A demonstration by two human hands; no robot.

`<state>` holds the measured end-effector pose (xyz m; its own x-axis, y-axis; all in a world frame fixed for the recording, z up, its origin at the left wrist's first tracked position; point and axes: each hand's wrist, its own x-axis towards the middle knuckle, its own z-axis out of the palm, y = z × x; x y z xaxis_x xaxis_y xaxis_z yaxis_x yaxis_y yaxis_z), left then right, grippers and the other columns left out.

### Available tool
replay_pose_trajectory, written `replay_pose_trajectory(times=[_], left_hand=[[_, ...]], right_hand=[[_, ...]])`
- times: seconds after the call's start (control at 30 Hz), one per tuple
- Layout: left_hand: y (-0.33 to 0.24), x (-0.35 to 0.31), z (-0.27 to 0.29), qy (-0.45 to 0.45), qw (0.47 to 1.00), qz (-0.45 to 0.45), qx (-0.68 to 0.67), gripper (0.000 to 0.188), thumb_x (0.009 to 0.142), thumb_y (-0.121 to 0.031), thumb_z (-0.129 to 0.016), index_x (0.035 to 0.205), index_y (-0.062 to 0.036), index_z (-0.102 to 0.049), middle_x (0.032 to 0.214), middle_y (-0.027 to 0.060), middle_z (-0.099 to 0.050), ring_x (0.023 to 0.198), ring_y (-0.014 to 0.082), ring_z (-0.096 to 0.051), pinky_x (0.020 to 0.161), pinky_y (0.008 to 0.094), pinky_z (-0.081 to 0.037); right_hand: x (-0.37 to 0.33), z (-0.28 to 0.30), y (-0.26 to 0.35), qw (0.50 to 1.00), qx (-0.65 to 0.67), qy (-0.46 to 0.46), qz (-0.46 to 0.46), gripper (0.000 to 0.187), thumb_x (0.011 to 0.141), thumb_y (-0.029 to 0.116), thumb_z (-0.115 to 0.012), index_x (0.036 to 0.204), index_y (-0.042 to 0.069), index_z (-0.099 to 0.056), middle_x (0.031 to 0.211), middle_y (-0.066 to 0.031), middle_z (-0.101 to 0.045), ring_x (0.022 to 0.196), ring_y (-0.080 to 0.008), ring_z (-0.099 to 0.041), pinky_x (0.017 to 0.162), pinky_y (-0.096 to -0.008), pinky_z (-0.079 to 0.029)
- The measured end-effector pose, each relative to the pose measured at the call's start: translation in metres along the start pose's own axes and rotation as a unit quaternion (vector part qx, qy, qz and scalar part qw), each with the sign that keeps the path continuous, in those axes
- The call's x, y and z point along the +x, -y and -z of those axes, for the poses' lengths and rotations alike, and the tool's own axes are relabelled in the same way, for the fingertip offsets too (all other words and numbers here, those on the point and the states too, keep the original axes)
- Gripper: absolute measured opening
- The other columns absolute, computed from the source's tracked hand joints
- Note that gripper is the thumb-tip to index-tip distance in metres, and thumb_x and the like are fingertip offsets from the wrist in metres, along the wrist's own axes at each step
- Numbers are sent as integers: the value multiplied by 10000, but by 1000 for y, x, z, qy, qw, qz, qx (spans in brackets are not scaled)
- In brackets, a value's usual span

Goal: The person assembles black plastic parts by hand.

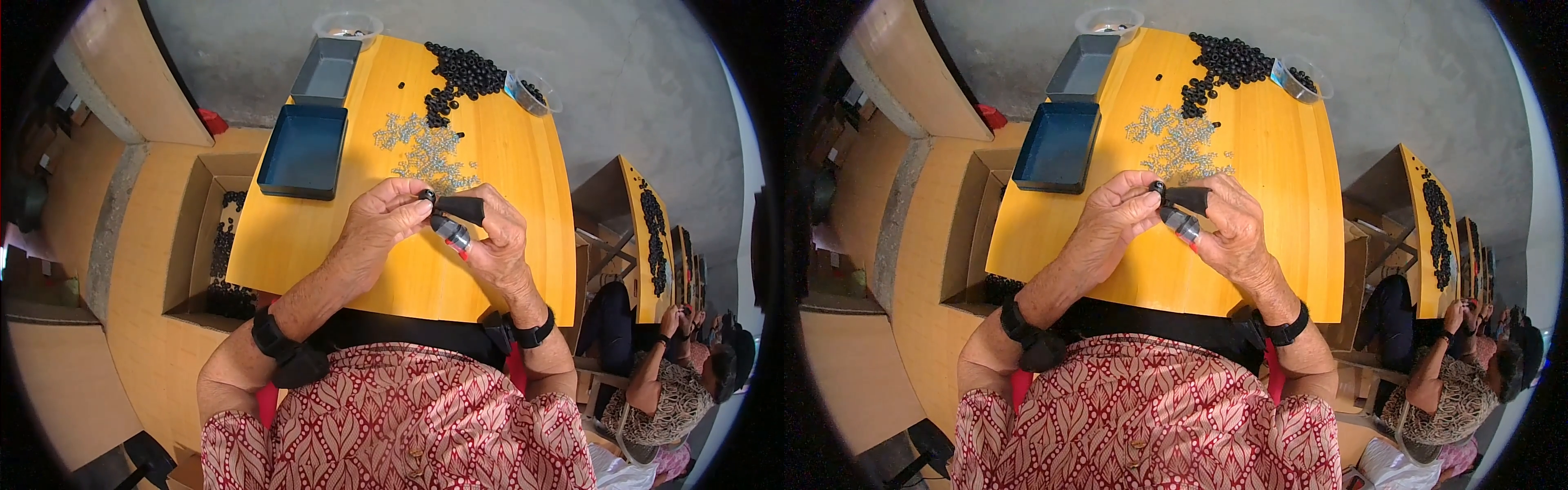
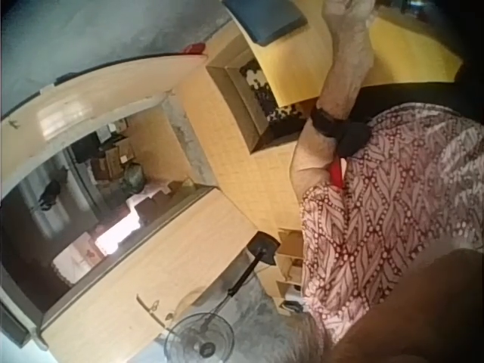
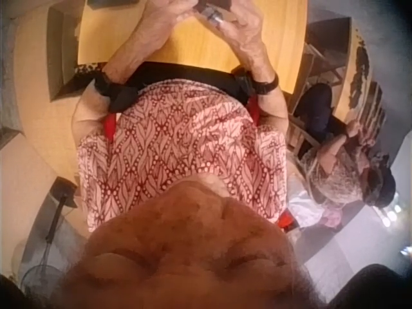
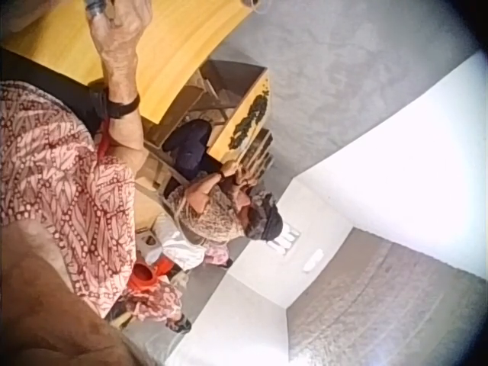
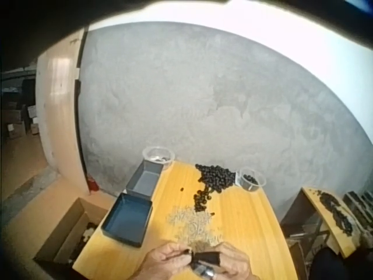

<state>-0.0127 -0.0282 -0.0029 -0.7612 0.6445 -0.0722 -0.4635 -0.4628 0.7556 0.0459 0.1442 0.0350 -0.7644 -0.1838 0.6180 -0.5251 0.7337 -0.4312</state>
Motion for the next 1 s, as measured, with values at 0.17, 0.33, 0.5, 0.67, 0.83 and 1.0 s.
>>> replay_pose_trajectory(times=[0.17,0.33,0.5,0.67,0.83,1.0], left_hand=[[-5,-3,-4,-8,1000,-6,-14,218,914,-96,-607,1107,3,-581,1042,83,-637,971,169,-625,915,277,-489],[-4,-3,-4,40,999,-5,4,223,916,-103,-610,1101,21,-594,1014,91,-655,960,162,-634,912,283,-487],[-2,-5,-7,62,997,-13,49,221,913,-100,-613,1100,19,-608,994,84,-661,952,156,-637,902,281,-486],[-1,-6,-7,68,996,4,57,226,910,-101,-619,1099,23,-616,1001,84,-663,949,150,-638,902,276,-484],[0,-4,-7,74,994,-6,74,238,906,-101,-626,1110,21,-620,1017,75,-663,957,148,-635,900,274,-481],[0,-5,-7,83,993,-7,84,233,904,-102,-630,1105,15,-626,1017,65,-661,958,139,-630,899,269,-477]], right_hand=[[-3,8,2,994,77,-17,-72,243,712,28,-772,937,15,-680,853,-90,-674,789,-186,-648,694,-281,-504],[-4,17,5,994,93,-24,-61,232,713,37,-776,918,5,-673,853,-98,-670,771,-193,-640,692,-288,-501],[-3,28,8,996,70,-25,-47,216,719,49,-773,902,1,-668,841,-99,-660,756,-197,-634,676,-291,-496],[0,36,9,999,44,0,-30,232,714,82,-787,903,6,-675,827,-100,-657,740,-197,-638,651,-287,-491],[4,40,8,999,6,32,4,231,718,108,-788,908,24,-687,815,-93,-660,731,-206,-642,634,-290,-491],[6,41,8,998,-14,48,26,228,718,121,-780,911,35,-694,809,-87,-662,725,-216,-644,625,-295,-490]])
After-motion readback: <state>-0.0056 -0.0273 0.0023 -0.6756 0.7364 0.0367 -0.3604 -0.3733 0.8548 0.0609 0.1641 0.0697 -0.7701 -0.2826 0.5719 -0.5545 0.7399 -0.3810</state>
